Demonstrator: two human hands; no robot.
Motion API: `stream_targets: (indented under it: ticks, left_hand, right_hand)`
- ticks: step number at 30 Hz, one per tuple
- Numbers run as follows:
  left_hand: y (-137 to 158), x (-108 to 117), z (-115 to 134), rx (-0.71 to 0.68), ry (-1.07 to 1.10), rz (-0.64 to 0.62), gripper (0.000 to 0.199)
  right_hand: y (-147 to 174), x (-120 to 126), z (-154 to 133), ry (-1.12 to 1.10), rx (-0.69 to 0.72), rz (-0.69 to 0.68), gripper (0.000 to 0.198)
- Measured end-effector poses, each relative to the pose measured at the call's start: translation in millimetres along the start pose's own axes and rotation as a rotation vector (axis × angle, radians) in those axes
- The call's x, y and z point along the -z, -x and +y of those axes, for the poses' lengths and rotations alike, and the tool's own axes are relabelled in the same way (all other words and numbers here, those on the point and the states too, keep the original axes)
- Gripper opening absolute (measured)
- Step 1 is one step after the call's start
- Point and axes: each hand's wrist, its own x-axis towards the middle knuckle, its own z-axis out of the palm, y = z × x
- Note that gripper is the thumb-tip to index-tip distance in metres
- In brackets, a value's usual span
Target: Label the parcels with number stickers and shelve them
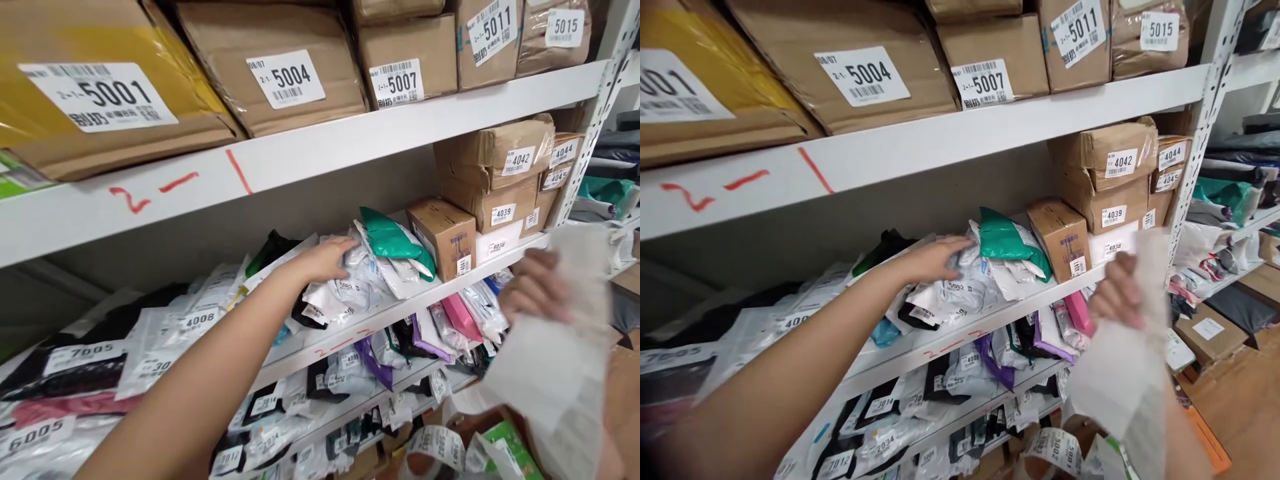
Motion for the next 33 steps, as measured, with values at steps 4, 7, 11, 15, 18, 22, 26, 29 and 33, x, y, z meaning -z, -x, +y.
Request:
stream_targets:
  ticks: [4,7,11,15,18,22,26,29,33]
  left_hand:
    - [-8.1,-8.7,-12.3,-0.113,-0.045,-0.009,0.039]
    - [-1.9,-17.2,-25.2,-0.248,-0.061,0.106,0.018]
    - [-0.8,-25.6,-40.7,-0.471,-0.002,0.241,0.011]
    - [-6.7,-28.1,-44.9,-0.606,0.324,0.128,0.018]
    - [-6.9,-28.1,-45.9,-0.565,0.521,0.035,0.02]
    - [2.6,-25.6,-47.8,-0.542,0.617,-0.043,0.013]
    - [14.7,-23.4,-39.9,-0.466,0.595,-0.081,0.035]
    - [20.0,-25.3,-31.2,-0.385,0.566,-0.012,0.037]
    - [24.3,-31.3,-33.1,-0.421,0.632,0.091,0.013]
  right_hand:
    - [18.6,-52.5,59.7,-0.172,-0.323,-0.168,0.055]
    - [23.6,-78.0,118.1,-0.182,-0.443,-0.245,0.056]
    - [25.1,-94.0,156.2,-0.019,-0.342,-0.44,0.05]
    - [34.2,-114.4,165.5,0.151,0.009,-0.618,0.037]
    - [32.9,-123.9,181.9,0.155,0.102,-0.449,0.033]
    - [16.1,-119.8,201.4,0.145,0.04,-0.17,0.038]
    - [7.6,-116.3,200.0,0.152,0.071,-0.122,0.038]
    - [12.2,-118.1,196.8,0.121,0.123,-0.21,0.034]
    - [18.8,-118.5,199.1,0.141,0.109,-0.285,0.033]
